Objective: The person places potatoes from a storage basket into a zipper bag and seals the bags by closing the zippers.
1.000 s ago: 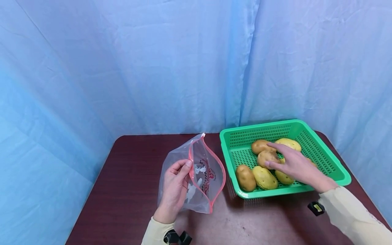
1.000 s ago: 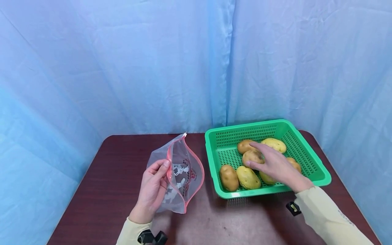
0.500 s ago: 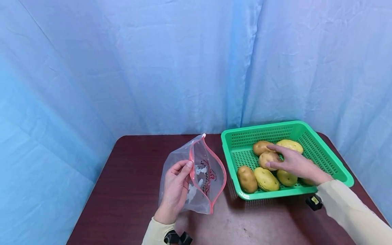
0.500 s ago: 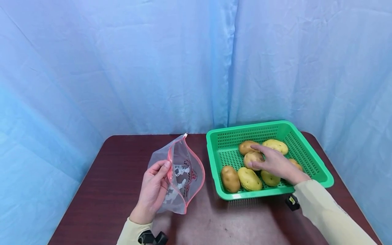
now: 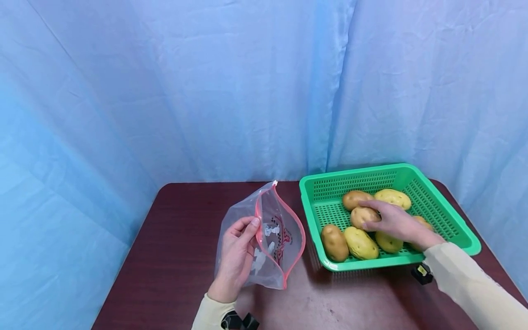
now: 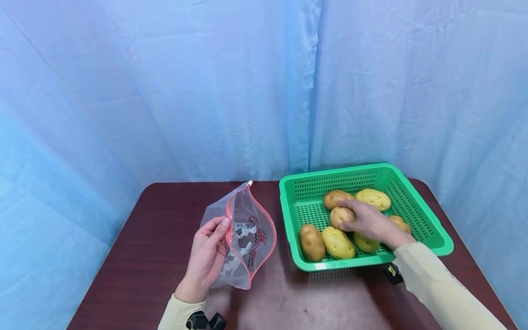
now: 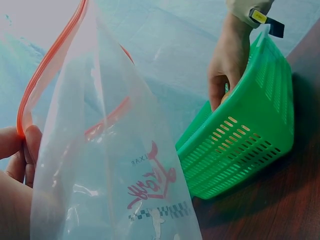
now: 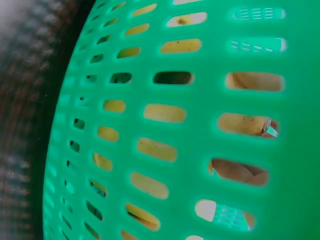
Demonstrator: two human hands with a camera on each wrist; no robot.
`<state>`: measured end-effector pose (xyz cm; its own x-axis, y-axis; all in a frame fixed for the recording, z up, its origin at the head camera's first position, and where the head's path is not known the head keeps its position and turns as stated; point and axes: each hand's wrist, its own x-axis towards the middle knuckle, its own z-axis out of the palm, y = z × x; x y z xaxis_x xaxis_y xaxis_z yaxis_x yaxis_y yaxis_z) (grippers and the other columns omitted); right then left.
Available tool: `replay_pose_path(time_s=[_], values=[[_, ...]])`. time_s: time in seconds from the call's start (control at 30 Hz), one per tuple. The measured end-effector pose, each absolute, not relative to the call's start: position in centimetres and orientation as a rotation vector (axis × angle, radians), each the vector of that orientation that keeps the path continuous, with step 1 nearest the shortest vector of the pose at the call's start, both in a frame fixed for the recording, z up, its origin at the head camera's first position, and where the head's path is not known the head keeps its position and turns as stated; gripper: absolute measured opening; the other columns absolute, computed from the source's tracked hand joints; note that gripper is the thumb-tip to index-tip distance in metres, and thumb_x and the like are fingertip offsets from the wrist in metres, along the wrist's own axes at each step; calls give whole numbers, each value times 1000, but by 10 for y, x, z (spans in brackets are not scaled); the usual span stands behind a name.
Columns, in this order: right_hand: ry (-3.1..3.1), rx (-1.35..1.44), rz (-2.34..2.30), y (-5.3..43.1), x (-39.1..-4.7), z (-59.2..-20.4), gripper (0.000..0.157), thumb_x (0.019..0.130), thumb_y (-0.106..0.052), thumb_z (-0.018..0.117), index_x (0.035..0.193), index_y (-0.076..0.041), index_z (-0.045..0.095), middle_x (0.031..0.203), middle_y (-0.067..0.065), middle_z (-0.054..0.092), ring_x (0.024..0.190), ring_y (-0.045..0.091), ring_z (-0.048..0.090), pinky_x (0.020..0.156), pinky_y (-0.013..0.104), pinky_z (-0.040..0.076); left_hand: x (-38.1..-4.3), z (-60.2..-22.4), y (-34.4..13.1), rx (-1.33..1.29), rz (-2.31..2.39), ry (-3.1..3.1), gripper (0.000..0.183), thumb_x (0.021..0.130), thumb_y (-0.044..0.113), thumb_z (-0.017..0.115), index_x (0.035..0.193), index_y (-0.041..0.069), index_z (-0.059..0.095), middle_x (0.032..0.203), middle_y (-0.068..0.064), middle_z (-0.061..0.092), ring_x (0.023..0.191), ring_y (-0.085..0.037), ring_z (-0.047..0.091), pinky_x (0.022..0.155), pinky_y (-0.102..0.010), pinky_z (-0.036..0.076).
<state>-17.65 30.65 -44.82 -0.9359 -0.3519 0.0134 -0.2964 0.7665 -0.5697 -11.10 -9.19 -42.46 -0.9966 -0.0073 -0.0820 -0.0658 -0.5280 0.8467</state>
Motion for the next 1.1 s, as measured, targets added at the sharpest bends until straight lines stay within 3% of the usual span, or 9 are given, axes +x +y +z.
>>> replay_pose_path(time_s=[0.17,0.33,0.5,0.6,0.67,0.77,0.87,1.1], values=[[2895,-516,-870,309,-174,-444,63,91,-24,82,143,0,57,131,24,65,115,41,62,92,58,50,-111,-425,-91,-114,2718,1499,9,101,6,67,99,11,74,85,-2,67,71,-11,62,68,-20,55],[2913,-474,-917,312,-167,-433,61,94,-29,78,145,-3,56,130,20,65,111,34,62,87,50,50,-111,-425,-91,-123,2721,1499,11,101,5,66,98,11,74,86,-2,67,71,-10,62,68,-20,56],[2941,-425,-970,315,-157,-423,61,96,-34,76,146,-6,56,137,20,61,119,37,57,88,51,48,-112,-425,-90,-108,2739,1479,15,101,2,64,96,12,74,85,-2,67,72,-9,62,68,-20,56],[2953,-408,-1002,316,-150,-418,61,96,-35,76,147,-9,55,140,20,58,117,35,57,85,42,51,-113,-424,-88,-107,2751,1458,15,101,1,64,96,11,74,85,-2,67,72,-9,62,68,-20,56],[2972,-400,-1024,317,-144,-415,61,96,-35,76,148,-11,55,140,18,58,115,28,59,82,31,52,-114,-423,-87,-112,2751,1454,14,101,2,64,96,11,74,85,-2,67,71,-9,62,68,-20,56],[2981,-389,-1099,317,-136,-414,60,96,-30,77,149,-14,55,142,17,57,112,2,58,80,14,49,-114,-422,-86,-116,2746,1450,12,101,3,65,97,10,74,85,-2,67,71,-9,62,68,-20,56],[2958,-367,-1204,315,-129,-410,61,95,-28,78,150,-15,54,144,17,55,107,-18,51,80,7,47,-114,-421,-85,-117,2736,1457,9,100,5,67,99,10,75,86,-3,67,71,-10,62,69,-20,56],[2876,-307,-1398,307,-114,-402,64,97,-24,76,155,-18,49,151,19,48,113,-18,53,81,9,51,-114,-420,-82,-111,2739,1444,8,100,6,68,100,10,75,86,-3,68,71,-11,62,70,-20,56]])
